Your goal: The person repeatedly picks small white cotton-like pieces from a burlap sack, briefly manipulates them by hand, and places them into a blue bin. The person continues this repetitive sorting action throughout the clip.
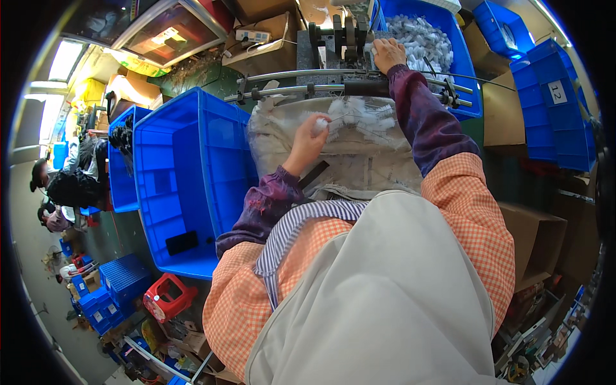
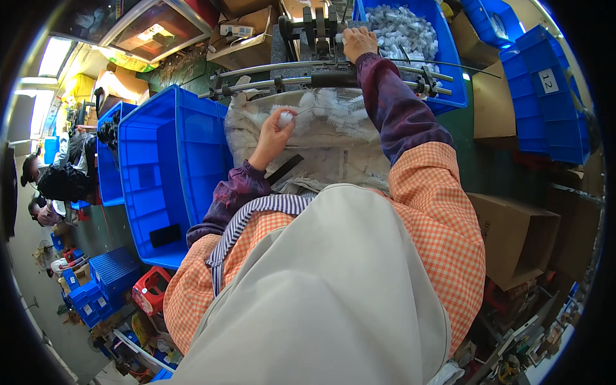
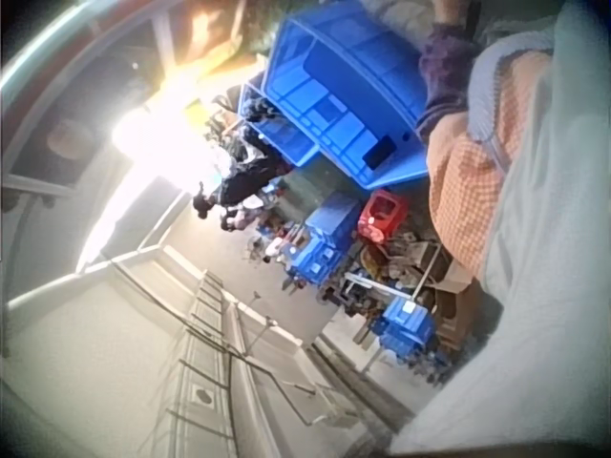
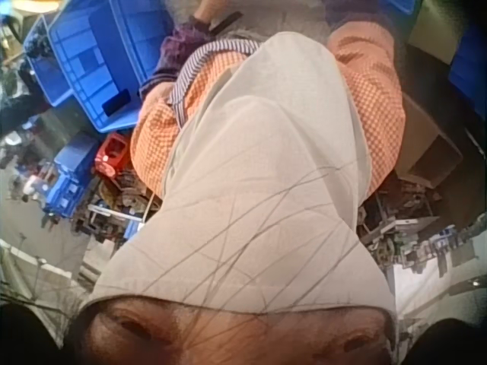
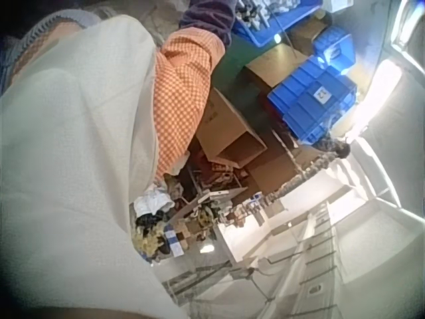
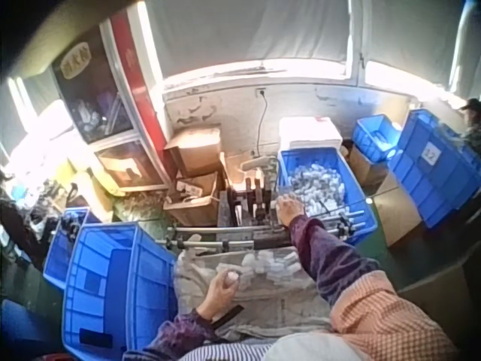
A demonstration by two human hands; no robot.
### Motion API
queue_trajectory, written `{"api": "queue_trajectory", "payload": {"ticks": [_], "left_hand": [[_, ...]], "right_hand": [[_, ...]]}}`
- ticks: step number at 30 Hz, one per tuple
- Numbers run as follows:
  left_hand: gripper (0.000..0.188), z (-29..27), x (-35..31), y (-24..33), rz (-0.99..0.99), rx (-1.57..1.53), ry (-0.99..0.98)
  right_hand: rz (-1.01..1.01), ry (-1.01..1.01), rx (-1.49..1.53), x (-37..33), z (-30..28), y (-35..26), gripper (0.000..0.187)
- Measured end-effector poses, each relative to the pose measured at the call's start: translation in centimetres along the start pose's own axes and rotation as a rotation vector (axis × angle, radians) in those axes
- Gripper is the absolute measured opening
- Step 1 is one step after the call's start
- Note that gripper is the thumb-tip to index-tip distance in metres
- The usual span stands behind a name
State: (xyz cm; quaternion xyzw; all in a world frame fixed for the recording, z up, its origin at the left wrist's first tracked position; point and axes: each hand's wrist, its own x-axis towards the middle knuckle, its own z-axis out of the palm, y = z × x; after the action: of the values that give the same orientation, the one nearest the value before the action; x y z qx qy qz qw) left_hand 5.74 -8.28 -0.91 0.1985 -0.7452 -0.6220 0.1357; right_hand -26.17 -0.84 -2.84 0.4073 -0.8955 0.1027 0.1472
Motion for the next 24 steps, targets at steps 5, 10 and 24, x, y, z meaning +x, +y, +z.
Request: {"api": "queue_trajectory", "payload": {"ticks": [5,10,24], "left_hand": [[0.013,-0.1,0.0,0.1,-0.014,-0.033,0.022],[0.017,0.0,-0.2,-0.1,0.006,-0.051,0.035],[0.016,0.6,-0.2,0.5,-0.041,-0.121,-0.006]], "right_hand": [[0.022,0.036,0.015,-0.2,-0.2,-0.2,0.013],[-0.003,0.062,0.088,-0.3,0.0,0.1,0.013],[0.073,-0.117,0.168,0.8,0.2,0.5,0.021]]}}
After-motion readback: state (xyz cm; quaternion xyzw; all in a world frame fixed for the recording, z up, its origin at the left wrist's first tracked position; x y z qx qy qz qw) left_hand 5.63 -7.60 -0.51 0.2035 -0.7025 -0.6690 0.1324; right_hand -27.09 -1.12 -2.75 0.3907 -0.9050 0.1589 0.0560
